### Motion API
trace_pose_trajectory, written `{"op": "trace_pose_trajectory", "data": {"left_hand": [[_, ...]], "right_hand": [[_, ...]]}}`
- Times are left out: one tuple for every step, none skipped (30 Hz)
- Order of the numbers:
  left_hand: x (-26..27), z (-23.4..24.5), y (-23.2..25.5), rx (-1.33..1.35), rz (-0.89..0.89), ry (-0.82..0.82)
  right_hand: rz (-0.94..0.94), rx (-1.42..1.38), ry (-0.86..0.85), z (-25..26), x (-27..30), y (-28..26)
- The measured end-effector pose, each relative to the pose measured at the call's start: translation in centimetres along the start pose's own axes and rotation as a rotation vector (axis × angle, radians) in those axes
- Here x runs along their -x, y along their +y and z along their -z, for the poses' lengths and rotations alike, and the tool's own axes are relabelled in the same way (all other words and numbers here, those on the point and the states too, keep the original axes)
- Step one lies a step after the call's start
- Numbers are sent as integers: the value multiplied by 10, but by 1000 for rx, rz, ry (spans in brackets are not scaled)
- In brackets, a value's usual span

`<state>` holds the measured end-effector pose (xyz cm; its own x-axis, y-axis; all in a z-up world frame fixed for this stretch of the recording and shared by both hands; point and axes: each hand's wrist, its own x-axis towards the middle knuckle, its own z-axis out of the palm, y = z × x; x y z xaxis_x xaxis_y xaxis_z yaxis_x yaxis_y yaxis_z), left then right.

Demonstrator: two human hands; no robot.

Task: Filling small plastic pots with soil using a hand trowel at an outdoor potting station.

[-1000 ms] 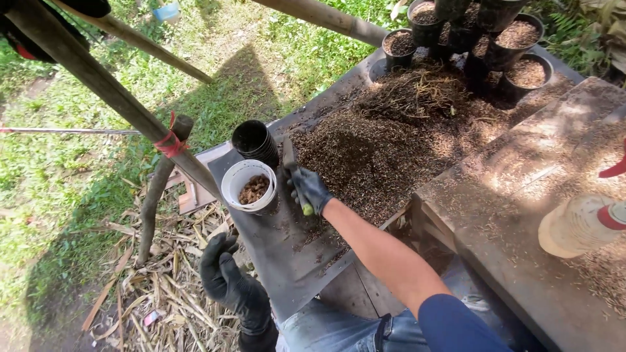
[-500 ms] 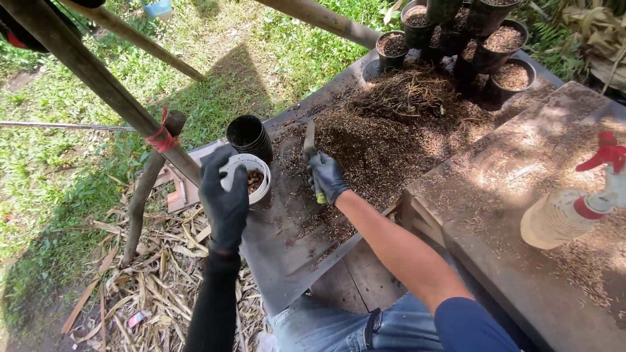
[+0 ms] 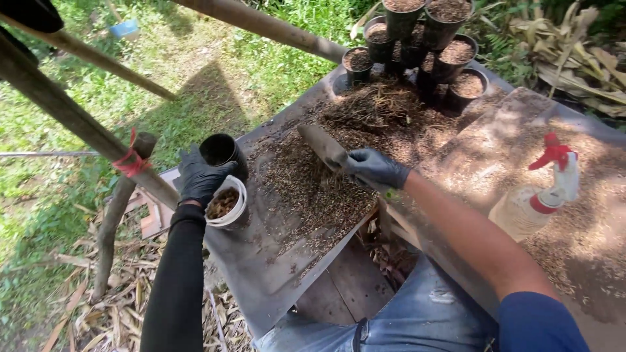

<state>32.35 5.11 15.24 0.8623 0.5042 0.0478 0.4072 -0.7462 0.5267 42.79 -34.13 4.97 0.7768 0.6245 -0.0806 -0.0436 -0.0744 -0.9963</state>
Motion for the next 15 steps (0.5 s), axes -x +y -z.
{"op": "trace_pose_trajectory", "data": {"left_hand": [[1, 4, 12, 10, 65, -45], [-12, -6, 6, 11, 57, -51], [-24, -17, -2, 29, 63, -68], [-37, -28, -9, 46, 70, -84], [-32, -23, 4, 47, 66, -90], [-28, -18, 16, 17, 93, -111], [-22, -12, 27, -16, 124, -132], [-20, -11, 32, -18, 125, -138], [-17, -10, 36, -21, 121, -106], [-14, -9, 41, -24, 117, -75], [-17, -10, 39, -23, 112, -77], [-20, -11, 36, -32, 100, -55], [-21, -11, 32, -44, 91, -32], [-25, -12, 30, -46, 90, -32], [-29, -14, 28, -65, 82, -24]], "right_hand": [[9, -12, -73, 6, 12, -5], [7, -12, -62, 12, 10, 14], [26, -39, -78, 17, 9, 33], [44, -65, -93, 23, 8, 52], [41, -66, -87, 24, 11, 51], [52, -85, -100, 24, 15, 50], [61, -108, -117, 23, 18, 51], [55, -112, -115, 24, 14, 53], [62, -125, -116, 24, 12, 57], [69, -138, -117, 24, 11, 60], [70, -138, -111, 26, 8, 66], [60, -137, -109, 27, 6, 71], [50, -139, -111, 25, 4, 77], [51, -141, -110, 24, 7, 68], [46, -125, -113, 23, 11, 58]]}}
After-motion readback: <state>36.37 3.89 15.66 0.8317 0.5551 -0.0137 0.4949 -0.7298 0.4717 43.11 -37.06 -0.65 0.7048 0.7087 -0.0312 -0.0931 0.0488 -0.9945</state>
